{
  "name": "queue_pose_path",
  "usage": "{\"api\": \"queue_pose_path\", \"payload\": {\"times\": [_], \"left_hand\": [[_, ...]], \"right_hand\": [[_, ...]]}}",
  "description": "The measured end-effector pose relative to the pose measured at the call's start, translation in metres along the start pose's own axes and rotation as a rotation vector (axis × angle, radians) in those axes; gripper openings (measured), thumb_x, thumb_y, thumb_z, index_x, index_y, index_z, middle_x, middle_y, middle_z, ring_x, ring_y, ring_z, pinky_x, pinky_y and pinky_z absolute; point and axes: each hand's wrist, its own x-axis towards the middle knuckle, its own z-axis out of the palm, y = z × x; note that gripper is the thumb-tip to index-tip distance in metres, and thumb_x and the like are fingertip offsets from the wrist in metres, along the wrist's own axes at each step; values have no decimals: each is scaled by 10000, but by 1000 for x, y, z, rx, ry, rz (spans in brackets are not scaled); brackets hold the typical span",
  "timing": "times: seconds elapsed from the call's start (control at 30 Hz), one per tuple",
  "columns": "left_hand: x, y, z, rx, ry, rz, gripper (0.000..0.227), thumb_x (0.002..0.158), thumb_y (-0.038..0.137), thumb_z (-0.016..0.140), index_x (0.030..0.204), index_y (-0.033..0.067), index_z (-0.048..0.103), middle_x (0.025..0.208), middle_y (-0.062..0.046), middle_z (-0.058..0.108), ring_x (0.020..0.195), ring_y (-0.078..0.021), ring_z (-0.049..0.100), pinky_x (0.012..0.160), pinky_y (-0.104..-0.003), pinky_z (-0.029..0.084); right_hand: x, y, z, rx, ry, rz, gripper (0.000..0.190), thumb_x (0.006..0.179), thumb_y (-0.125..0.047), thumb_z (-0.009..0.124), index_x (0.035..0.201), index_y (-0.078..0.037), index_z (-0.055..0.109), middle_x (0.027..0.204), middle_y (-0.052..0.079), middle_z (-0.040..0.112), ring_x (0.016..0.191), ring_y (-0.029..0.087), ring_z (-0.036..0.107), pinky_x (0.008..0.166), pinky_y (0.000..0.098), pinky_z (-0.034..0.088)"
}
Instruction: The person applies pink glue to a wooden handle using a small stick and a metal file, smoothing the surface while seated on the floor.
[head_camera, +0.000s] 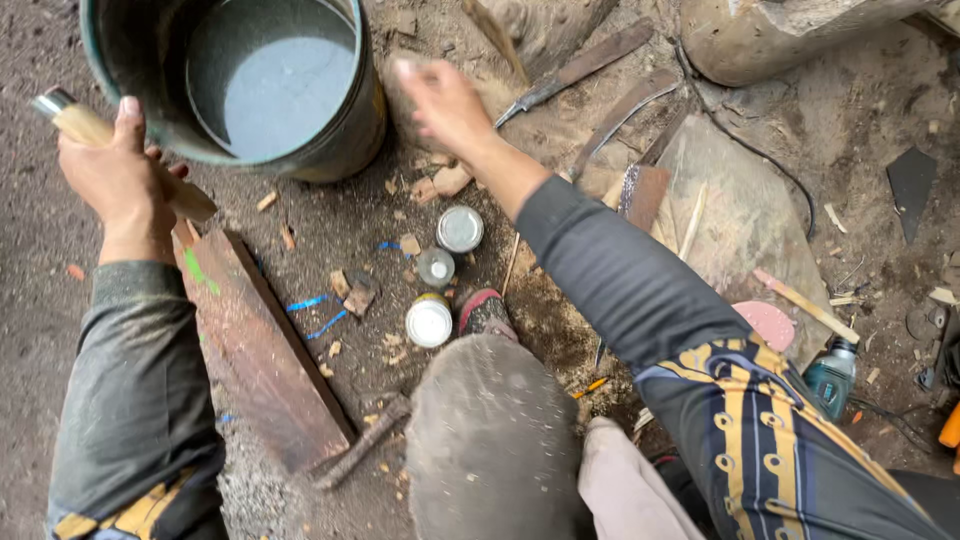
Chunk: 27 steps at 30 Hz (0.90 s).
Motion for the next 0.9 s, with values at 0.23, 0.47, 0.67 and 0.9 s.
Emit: {"api": "queue_pose_path", "payload": {"times": [0.23, 0.47, 0.67, 0.9], "left_hand": [[-62, -35, -4, 145, 7, 339, 366, 1083, 342, 792, 1097, 62, 558, 993, -75, 621, 914, -208, 637, 851, -367, 585], [-219, 41, 40, 81, -249, 266, 412, 1066, 263, 823, 1297, 41, 563, 988, -21, 687, 841, -121, 670, 777, -286, 572], [-281, 165, 94, -16, -529, 568, 339, 1100, 106, 799, 1320, 4, 562, 1027, -46, 671, 872, -111, 652, 810, -239, 562], [-363, 286, 180, -48, -783, 946, 342, 1068, 118, 816, 1244, -12, 553, 1069, -82, 712, 907, -126, 654, 848, -267, 574]], "right_hand": [[-79, -3, -5, -321, 27, -288, 419, 1134, -462, 506, 1296, -93, 622, 1119, 102, 729, 1040, 223, 732, 921, 373, 576], [-253, 67, -82, -517, 214, -132, 320, 1038, -255, 658, 1256, -22, 634, 1179, 168, 640, 1094, 311, 666, 954, 436, 540], [-268, 135, -144, -717, 409, 315, 697, 883, -369, 821, 1230, 145, 501, 1259, 296, 464, 1124, 392, 538, 977, 484, 463], [-237, 162, -137, -518, 415, 456, 494, 956, -250, 714, 1286, 69, 531, 1166, 218, 650, 997, 317, 683, 885, 439, 580]]}}
